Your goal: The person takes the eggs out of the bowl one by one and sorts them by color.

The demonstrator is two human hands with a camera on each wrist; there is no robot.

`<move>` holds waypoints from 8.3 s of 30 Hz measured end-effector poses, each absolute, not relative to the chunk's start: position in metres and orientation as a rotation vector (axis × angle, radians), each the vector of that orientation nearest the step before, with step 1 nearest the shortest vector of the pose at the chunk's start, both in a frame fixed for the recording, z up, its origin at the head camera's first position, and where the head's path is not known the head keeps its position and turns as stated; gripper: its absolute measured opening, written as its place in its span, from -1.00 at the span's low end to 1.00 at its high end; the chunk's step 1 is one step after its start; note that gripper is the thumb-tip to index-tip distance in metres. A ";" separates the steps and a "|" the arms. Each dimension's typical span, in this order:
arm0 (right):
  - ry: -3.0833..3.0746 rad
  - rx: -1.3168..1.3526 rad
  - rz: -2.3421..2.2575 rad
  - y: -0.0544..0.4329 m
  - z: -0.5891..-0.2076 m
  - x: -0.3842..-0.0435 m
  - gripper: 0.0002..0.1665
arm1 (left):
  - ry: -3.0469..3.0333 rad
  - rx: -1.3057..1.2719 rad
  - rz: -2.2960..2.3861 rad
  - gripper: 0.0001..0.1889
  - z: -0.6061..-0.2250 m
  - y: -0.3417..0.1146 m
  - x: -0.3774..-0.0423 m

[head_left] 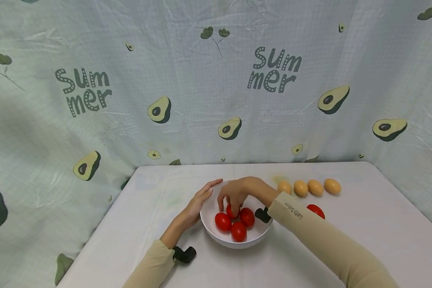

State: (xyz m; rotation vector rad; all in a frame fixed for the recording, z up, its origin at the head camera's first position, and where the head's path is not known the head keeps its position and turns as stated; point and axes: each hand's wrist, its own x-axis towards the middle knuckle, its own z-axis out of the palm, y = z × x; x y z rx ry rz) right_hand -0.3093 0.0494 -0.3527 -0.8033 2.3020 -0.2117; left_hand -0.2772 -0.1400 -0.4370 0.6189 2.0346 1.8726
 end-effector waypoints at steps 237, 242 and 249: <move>2.686 -1.137 -0.563 0.124 -0.334 -0.279 -0.58 | 2.134 0.526 1.815 -0.47 -0.438 -0.139 -0.277; 2.603 -1.189 -0.430 0.098 -0.332 -0.288 -0.60 | 2.092 0.554 1.837 -0.46 -0.439 -0.138 -0.279; 2.474 -1.102 -0.359 0.073 -0.335 -0.295 -0.58 | 2.069 0.562 1.863 -0.46 -0.439 -0.140 -0.280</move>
